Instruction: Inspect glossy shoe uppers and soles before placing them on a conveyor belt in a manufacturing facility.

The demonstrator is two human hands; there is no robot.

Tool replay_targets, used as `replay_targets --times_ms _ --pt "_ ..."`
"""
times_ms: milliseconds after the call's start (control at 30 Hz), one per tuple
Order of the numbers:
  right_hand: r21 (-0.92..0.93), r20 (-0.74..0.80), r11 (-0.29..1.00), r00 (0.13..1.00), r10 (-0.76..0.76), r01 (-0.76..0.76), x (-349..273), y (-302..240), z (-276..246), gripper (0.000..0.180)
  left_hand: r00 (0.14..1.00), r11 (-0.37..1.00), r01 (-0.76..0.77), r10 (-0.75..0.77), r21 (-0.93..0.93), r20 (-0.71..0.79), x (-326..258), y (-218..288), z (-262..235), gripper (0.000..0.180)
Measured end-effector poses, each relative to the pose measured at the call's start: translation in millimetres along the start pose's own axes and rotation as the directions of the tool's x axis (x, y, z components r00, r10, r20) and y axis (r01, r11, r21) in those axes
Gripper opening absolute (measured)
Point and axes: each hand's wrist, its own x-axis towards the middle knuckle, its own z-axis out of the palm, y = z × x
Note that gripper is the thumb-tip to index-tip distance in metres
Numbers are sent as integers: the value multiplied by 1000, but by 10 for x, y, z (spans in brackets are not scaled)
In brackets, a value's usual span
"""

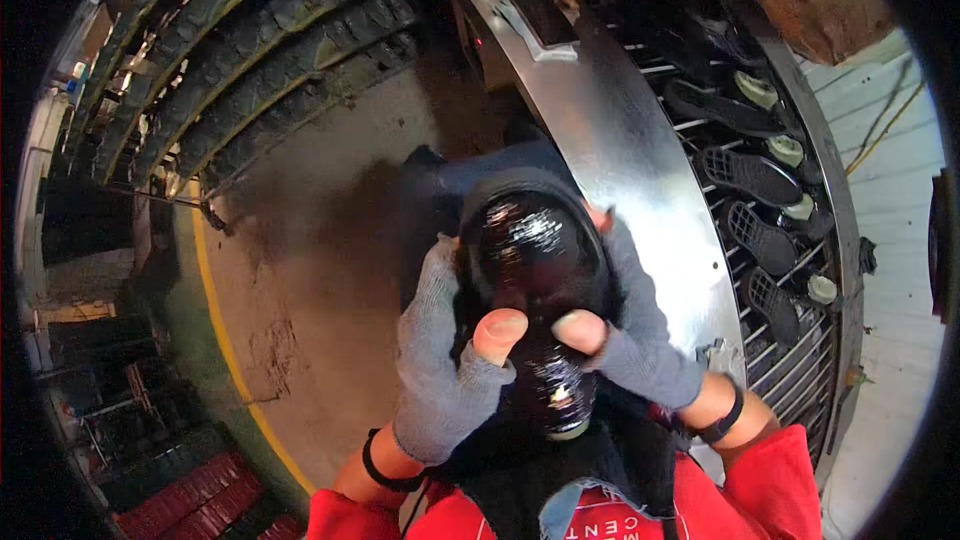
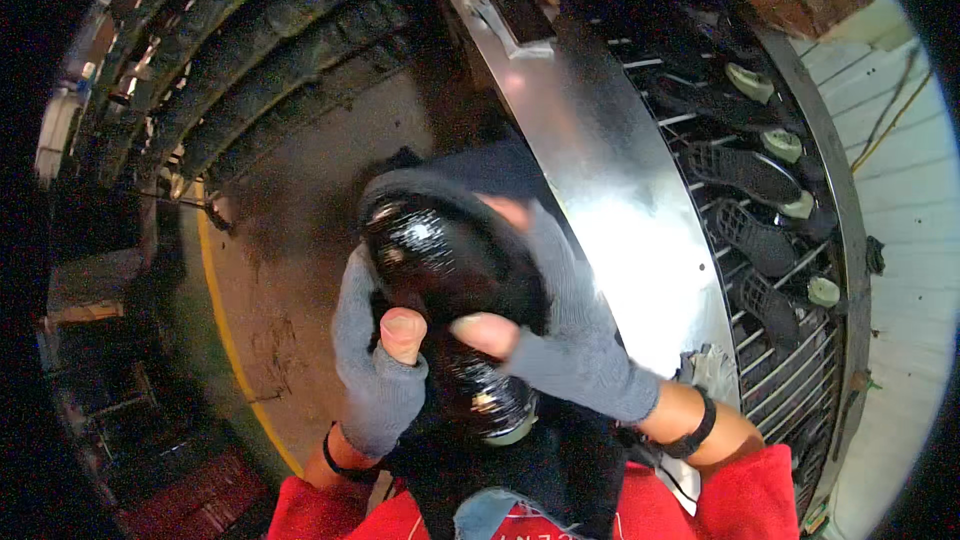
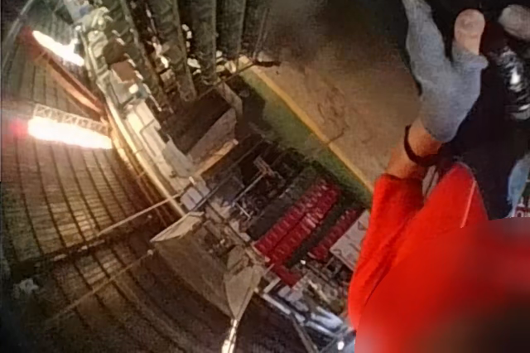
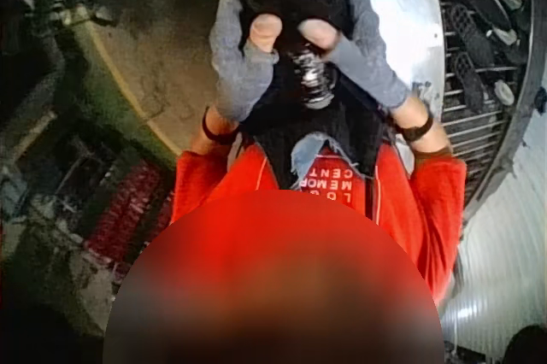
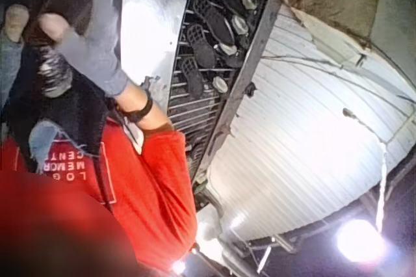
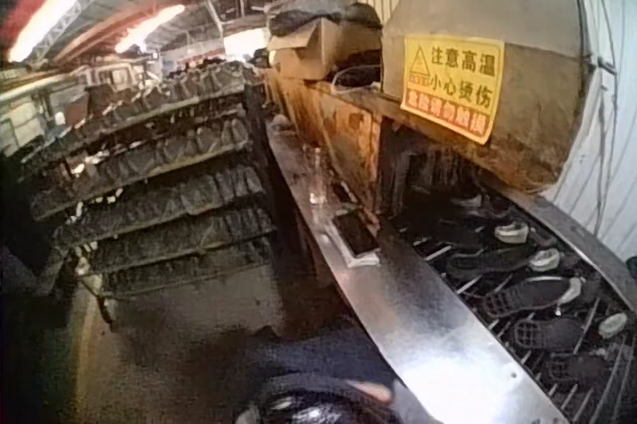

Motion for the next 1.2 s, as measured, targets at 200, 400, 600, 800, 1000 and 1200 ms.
replay_targets --times_ms 200,400,600,800,1000,1200 --pt "630 316 636 895 316 -446 49 444 -76 66 949 960 -261 274 -97 155 860 155 -31 103" --pt "283 222 873 913 343 -397 -114 181 -77 91 932 943 71 53 -325 358 799 471 -2 117" --pt "118 167 960 958 233 -254 -102 -129 105 93 886 972 56 57 -228 460 516 694 -387 113" --pt "66 214 965 948 236 -255 -83 -120 187 92 888 997 -7 43 -79 458 416 935 -569 98" --pt "15 187 973 956 225 -232 -195 20 104 100 897 971 -187 107 148 430 432 980 -543 78" --pt "-100 156 968 957 245 -231 -237 24 35 95 848 862 -361 145 356 510 513 1000 -535 68"
